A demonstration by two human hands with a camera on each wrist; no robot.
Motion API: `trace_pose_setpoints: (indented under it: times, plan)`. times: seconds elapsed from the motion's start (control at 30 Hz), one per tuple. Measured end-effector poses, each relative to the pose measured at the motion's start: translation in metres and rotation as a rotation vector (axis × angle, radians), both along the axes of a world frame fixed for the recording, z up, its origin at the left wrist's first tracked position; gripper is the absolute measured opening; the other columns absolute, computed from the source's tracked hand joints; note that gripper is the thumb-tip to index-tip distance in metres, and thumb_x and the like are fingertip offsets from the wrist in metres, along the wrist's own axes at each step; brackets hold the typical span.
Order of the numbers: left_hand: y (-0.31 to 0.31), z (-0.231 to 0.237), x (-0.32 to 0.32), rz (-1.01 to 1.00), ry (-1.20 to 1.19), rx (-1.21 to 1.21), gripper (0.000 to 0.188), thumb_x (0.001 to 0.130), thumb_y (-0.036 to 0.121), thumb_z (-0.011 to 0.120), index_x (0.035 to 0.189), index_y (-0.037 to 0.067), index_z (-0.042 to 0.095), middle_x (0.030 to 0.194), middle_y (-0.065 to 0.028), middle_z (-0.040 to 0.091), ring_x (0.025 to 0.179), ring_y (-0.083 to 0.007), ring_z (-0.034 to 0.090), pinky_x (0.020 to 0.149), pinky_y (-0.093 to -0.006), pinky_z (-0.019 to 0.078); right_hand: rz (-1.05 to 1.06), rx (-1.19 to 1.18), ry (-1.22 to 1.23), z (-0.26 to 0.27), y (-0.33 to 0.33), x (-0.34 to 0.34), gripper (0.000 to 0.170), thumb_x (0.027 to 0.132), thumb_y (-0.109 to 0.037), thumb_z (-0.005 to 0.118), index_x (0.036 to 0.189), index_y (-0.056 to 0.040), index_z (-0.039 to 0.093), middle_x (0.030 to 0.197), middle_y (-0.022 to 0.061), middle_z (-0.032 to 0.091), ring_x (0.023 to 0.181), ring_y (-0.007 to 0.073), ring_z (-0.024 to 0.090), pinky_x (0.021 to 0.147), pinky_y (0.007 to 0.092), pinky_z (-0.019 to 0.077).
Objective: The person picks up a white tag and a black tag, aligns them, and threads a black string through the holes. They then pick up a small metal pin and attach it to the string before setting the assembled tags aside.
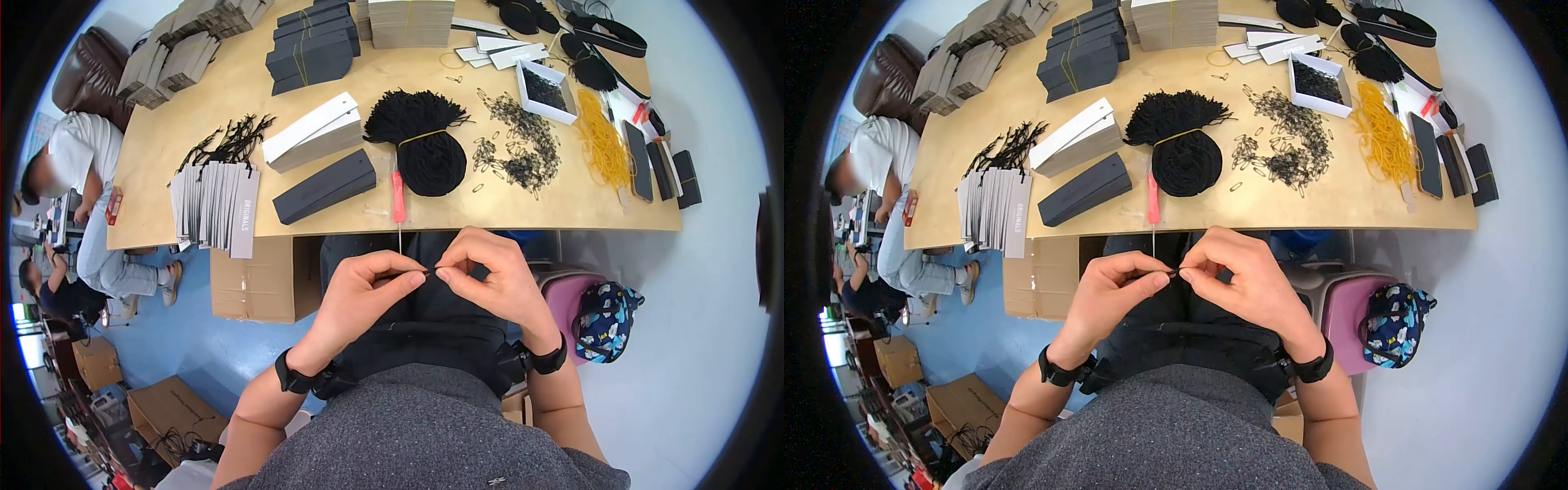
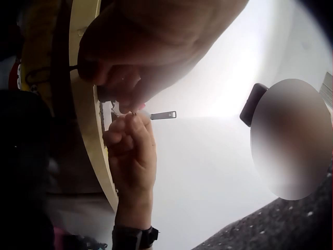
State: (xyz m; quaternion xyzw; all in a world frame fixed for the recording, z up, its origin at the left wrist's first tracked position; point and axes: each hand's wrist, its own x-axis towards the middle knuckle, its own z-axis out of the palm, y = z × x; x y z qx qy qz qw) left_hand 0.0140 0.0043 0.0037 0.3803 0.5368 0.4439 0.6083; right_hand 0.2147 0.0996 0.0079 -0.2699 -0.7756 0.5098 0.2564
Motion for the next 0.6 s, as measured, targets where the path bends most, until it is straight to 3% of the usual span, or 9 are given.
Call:
trace_pose_setpoints:
  times: [0.1, 0.2, 0.23, 0.33, 0.4, 0.53, 0.6]
  plan:
    - [0.001, -0.011, 0.001, 0.029, 0.101, 0.091, 0.012, 0.092, 0.007, 0.07, 0.101, -0.001, 0.072, 0.09, -0.0005, 0.07, 0.083, -0.0027, 0.059, 0.073, -0.0188, 0.046, -0.096, 0.06, -0.061, 0.004, 0.005, 0.0, 0.008, 0.087, -0.006, 0.07, 0.094, -0.0024, 0.066, 0.082, 0.009, 0.06, 0.069, 0.0205, 0.062, 0.064, 0.0307, 0.0486]
    - [0.002, -0.012, -0.003, 0.158, -0.02, 0.014, 0.01, 0.091, 0.005, 0.07, 0.098, -0.002, 0.072, 0.088, -0.0012, 0.071, 0.082, -0.0033, 0.06, 0.073, -0.0189, 0.0467, -0.387, 0.435, -0.26, -0.009, 0.028, 0.007, 0.014, 0.087, -0.011, 0.067, 0.1, -0.0058, 0.066, 0.087, 0.0109, 0.059, 0.079, 0.0305, 0.062, 0.069, 0.0393, 0.0501]
    - [0.003, -0.011, -0.004, 0.156, -0.02, 0.016, 0.01, 0.091, 0.005, 0.07, 0.098, -0.002, 0.072, 0.088, -0.0012, 0.071, 0.082, -0.0033, 0.06, 0.073, -0.0189, 0.0467, -0.433, 0.548, -0.32, -0.014, 0.038, 0.009, 0.013, 0.087, -0.011, 0.067, 0.1, -0.0066, 0.067, 0.088, 0.0104, 0.058, 0.082, 0.0301, 0.062, 0.07, 0.0397, 0.0506]
    - [0.007, -0.009, -0.007, 0.164, -0.089, -0.016, 0.01, 0.091, 0.005, 0.07, 0.098, -0.002, 0.072, 0.088, -0.002, 0.071, 0.082, -0.0038, 0.061, 0.073, -0.0185, 0.0465, -0.416, 0.605, -0.337, -0.018, 0.058, 0.012, 0.012, 0.087, -0.011, 0.067, 0.098, -0.0071, 0.066, 0.088, 0.0101, 0.057, 0.084, 0.0306, 0.061, 0.07, 0.0402, 0.0508]
    - [0.009, -0.01, -0.007, 0.189, -0.108, -0.029, 0.009, 0.09, 0.008, 0.071, 0.096, 0.001, 0.072, 0.089, -0.0026, 0.071, 0.069, -0.0015, 0.051, 0.059, -0.0181, 0.0345, -0.348, 0.591, -0.354, -0.019, 0.064, 0.012, 0.011, 0.087, -0.011, 0.067, 0.096, -0.0056, 0.065, 0.087, 0.0096, 0.057, 0.085, 0.0307, 0.061, 0.07, 0.0394, 0.0508]
    - [0.012, -0.011, -0.012, 0.211, -0.147, -0.061, 0.009, 0.09, 0.009, 0.071, 0.096, 0.001, 0.072, 0.089, -0.0033, 0.071, 0.064, -0.0014, 0.042, 0.056, -0.0196, 0.03, -0.366, 0.677, -0.429, -0.018, 0.058, 0.005, 0.012, 0.086, -0.011, 0.069, 0.093, -0.0034, 0.064, 0.087, 0.01, 0.056, 0.084, 0.0317, 0.061, 0.07, 0.0395, 0.0509]
    - [0.015, -0.01, -0.012, 0.221, -0.161, -0.074, 0.01, 0.09, 0.008, 0.071, 0.096, 0.001, 0.072, 0.09, -0.0038, 0.071, 0.063, -0.0017, 0.04, 0.055, -0.0196, 0.0295, -0.412, 0.634, -0.426, -0.018, 0.05, 0.004, 0.011, 0.087, -0.009, 0.068, 0.094, -0.0024, 0.062, 0.087, 0.0098, 0.057, 0.077, 0.0281, 0.06, 0.066, 0.0355, 0.0501]
